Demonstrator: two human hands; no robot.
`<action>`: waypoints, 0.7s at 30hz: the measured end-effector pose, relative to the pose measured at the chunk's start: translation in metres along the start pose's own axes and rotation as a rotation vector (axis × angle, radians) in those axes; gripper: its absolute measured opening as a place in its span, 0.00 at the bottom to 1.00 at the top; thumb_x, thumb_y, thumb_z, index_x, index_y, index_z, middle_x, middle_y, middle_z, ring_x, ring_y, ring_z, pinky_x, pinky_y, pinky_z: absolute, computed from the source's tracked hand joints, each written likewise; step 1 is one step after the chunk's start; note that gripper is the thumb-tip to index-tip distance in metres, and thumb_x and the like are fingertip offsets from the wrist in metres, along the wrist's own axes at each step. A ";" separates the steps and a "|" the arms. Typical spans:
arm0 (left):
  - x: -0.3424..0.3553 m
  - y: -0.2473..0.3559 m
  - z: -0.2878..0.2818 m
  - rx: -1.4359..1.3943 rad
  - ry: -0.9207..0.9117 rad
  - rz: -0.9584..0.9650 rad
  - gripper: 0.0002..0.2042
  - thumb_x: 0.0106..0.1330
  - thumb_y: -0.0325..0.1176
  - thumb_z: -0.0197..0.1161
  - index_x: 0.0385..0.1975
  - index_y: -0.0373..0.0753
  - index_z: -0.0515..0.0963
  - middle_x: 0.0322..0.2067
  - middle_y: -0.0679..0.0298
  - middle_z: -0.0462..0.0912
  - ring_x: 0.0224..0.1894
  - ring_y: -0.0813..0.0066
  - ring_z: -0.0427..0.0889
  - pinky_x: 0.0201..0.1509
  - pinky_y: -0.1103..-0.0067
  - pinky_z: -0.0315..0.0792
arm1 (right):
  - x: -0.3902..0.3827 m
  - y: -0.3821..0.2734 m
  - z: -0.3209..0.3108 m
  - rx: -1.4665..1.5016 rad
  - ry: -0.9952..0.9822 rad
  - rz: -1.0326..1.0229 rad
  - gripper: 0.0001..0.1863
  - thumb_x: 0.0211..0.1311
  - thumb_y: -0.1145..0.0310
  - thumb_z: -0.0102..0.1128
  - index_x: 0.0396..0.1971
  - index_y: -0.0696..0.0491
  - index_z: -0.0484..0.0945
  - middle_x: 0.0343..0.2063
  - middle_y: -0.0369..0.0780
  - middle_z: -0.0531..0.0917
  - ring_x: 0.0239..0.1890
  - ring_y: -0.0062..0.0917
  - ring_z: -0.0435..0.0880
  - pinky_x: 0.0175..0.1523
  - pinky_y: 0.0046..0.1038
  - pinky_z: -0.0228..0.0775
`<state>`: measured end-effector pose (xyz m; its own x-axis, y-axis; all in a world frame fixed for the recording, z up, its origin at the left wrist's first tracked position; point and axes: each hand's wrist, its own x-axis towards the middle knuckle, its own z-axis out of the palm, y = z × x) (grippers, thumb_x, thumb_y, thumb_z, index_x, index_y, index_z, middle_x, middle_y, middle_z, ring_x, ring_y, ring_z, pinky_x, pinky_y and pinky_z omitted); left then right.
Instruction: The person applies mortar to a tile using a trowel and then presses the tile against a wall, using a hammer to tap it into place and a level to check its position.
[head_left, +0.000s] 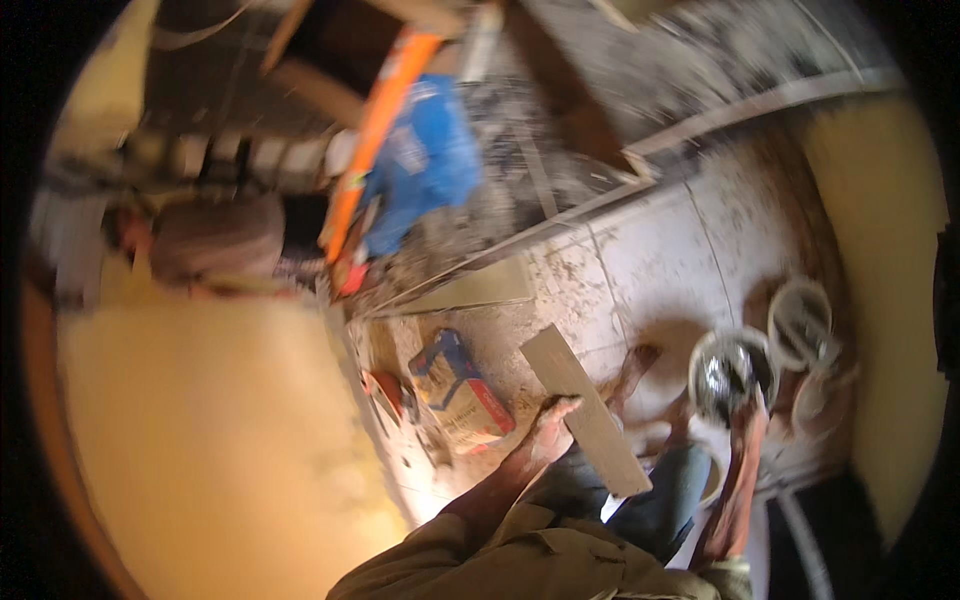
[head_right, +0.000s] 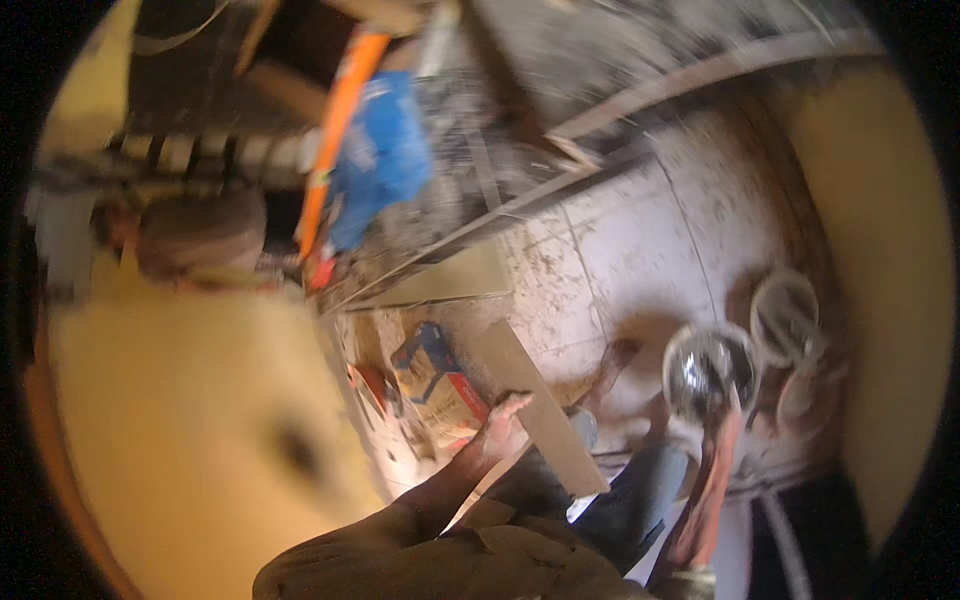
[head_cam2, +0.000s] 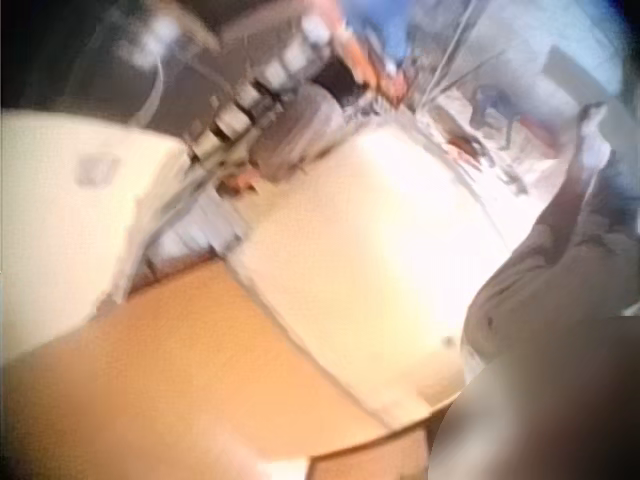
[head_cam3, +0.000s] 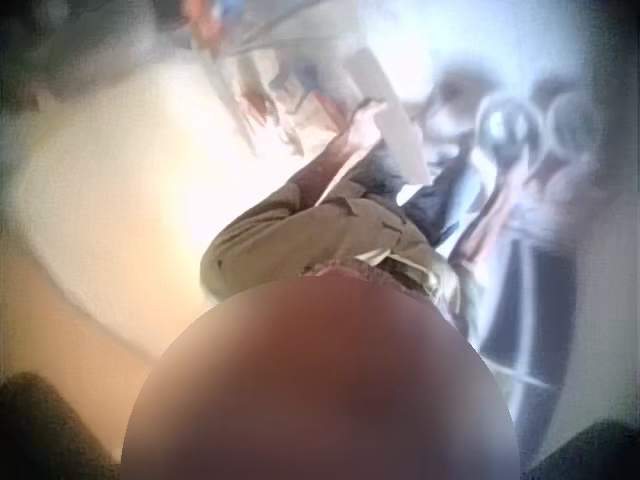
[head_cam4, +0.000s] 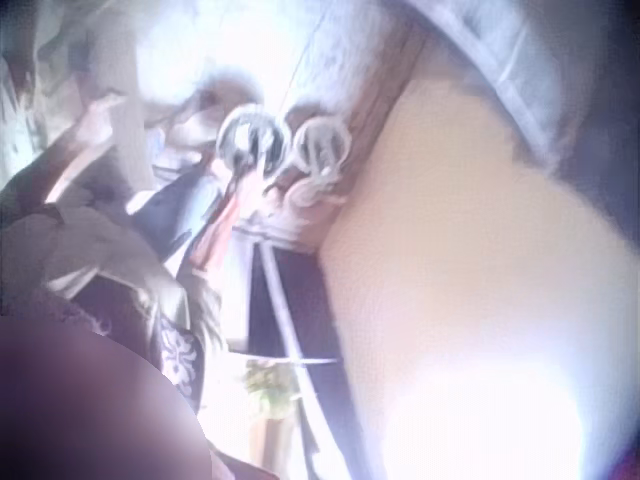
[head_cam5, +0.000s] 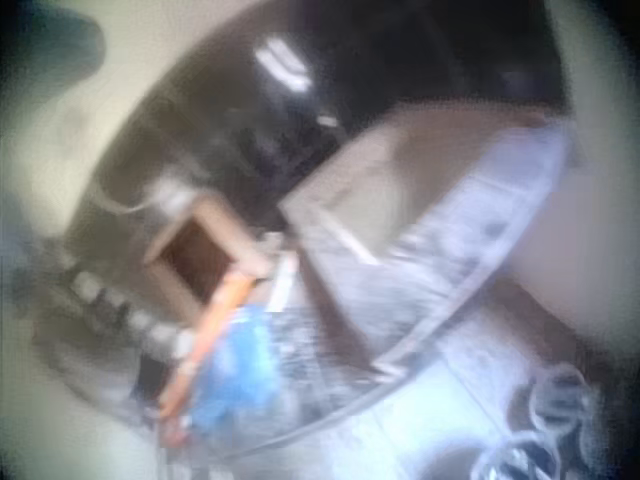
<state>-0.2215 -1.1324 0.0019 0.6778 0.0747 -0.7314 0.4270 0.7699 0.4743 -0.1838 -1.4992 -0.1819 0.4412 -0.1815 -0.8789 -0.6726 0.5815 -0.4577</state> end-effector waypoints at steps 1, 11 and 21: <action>-0.016 0.003 0.002 -0.011 -0.006 -0.012 0.09 0.62 0.31 0.54 0.39 0.37 0.74 0.39 0.62 0.78 0.46 0.70 0.76 0.54 0.70 0.67 | -0.016 -0.014 -0.015 -0.058 0.010 -0.008 0.17 0.63 0.55 0.53 0.15 0.44 0.65 0.11 0.28 0.59 0.12 0.15 0.55 0.18 0.22 0.48; -0.207 0.094 0.009 0.382 0.022 0.766 0.10 0.62 0.30 0.53 0.42 0.36 0.73 0.41 0.59 0.77 0.46 0.68 0.75 0.53 0.71 0.69 | -0.117 -0.076 -0.074 -0.465 0.022 0.015 0.12 0.64 0.57 0.48 0.25 0.48 0.70 0.18 0.34 0.69 0.19 0.17 0.63 0.24 0.24 0.59; -0.255 0.163 -0.218 -0.468 0.456 0.915 0.06 0.60 0.25 0.54 0.37 0.35 0.72 0.34 0.57 0.77 0.37 0.64 0.77 0.45 0.71 0.71 | -0.233 -0.049 0.000 -0.640 0.069 -0.131 0.13 0.63 0.57 0.50 0.25 0.49 0.70 0.17 0.34 0.69 0.18 0.18 0.64 0.23 0.24 0.59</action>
<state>-0.4556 -0.8874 0.1593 0.2980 0.8847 -0.3586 -0.4506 0.4615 0.7642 -0.2538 -1.4856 0.0457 0.5187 -0.2814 -0.8073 -0.8458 -0.0314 -0.5325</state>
